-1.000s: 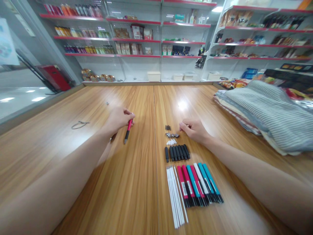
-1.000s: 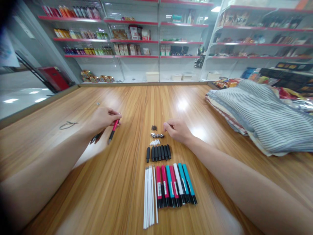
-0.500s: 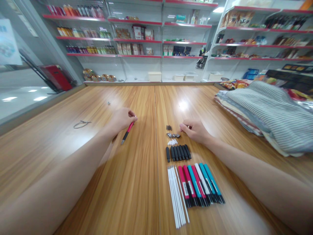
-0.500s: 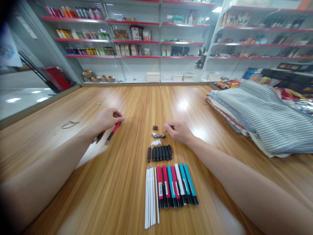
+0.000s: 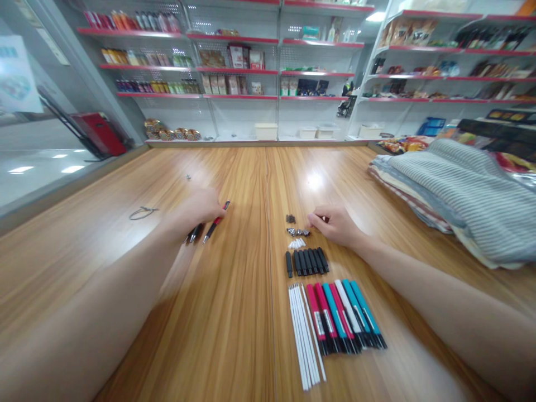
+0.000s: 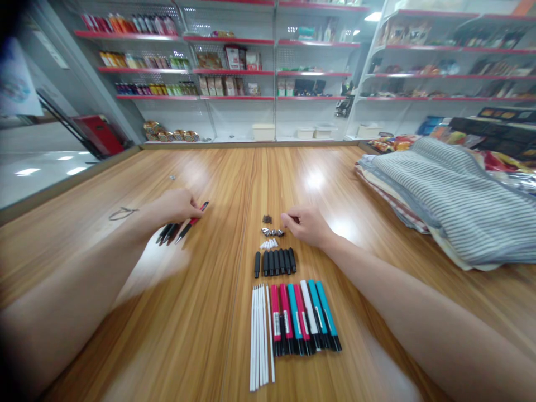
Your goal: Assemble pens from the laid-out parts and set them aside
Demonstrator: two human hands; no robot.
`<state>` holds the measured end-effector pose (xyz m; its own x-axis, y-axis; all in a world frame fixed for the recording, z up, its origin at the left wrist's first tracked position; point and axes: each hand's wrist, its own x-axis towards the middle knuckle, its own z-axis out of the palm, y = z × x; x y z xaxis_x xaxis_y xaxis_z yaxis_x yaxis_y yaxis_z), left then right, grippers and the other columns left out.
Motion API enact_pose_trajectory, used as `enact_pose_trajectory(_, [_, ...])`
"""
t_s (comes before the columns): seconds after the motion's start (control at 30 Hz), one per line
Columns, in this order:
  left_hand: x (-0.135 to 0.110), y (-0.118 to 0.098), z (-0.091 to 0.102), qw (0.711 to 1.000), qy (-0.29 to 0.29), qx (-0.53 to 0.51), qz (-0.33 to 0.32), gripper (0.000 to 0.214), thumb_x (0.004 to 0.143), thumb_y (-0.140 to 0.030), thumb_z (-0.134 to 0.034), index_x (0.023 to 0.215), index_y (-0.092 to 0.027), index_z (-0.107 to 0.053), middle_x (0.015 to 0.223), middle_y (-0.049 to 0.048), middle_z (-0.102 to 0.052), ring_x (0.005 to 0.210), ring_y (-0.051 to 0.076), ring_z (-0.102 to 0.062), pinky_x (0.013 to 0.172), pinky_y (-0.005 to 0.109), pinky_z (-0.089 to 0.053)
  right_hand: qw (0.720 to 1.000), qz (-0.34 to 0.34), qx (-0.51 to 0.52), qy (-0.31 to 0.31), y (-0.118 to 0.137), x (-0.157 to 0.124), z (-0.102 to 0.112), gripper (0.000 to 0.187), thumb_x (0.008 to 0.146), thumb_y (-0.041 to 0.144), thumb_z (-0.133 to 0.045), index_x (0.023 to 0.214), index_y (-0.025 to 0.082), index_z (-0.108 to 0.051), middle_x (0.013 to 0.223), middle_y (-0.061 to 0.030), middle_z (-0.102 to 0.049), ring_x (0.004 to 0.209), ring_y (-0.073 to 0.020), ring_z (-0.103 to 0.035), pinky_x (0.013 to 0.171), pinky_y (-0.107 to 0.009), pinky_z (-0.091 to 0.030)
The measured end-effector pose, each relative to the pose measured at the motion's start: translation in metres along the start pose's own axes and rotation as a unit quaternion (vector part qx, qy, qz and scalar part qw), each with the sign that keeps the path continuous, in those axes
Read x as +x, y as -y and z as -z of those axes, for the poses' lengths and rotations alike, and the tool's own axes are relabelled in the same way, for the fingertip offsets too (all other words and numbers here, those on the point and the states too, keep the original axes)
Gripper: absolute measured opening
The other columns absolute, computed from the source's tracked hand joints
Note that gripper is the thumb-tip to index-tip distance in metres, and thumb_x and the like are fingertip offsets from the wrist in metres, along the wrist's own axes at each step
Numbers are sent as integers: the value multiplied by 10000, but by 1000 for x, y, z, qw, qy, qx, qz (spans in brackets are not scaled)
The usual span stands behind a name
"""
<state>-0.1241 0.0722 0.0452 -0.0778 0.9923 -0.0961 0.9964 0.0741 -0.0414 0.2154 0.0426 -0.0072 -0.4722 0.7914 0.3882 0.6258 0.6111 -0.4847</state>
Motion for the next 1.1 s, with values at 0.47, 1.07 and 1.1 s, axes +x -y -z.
enact_pose_trajectory(0.47, [20,27,-9,998,6,57,26,381,637,-484,-605,759,-151,-745,747,142,-701,841,310,-656,657,300,-456,1000,2,-9,2,-2,0,-1,384,934,326,-453,689,139,-682,658,-24,-626,593,-87,-506,595,-228,-333])
enact_pose_trajectory(1.07, [25,32,-14,995,9,92,41,468,605,-422,-603,915,-94,-727,936,197,-710,820,304,-668,626,293,-470,1000,2,-8,1,-2,0,-2,386,929,329,-456,683,135,-682,638,-22,-624,579,-87,-503,579,-226,-316])
enact_pose_trajectory(1.1, [25,33,-14,995,5,89,43,474,601,-423,-606,920,-92,-725,937,201,-709,825,311,-668,623,298,-470,1000,2,-7,1,-2,0,-2,386,929,330,-456,684,136,-682,641,-23,-625,580,-87,-503,579,-226,-316])
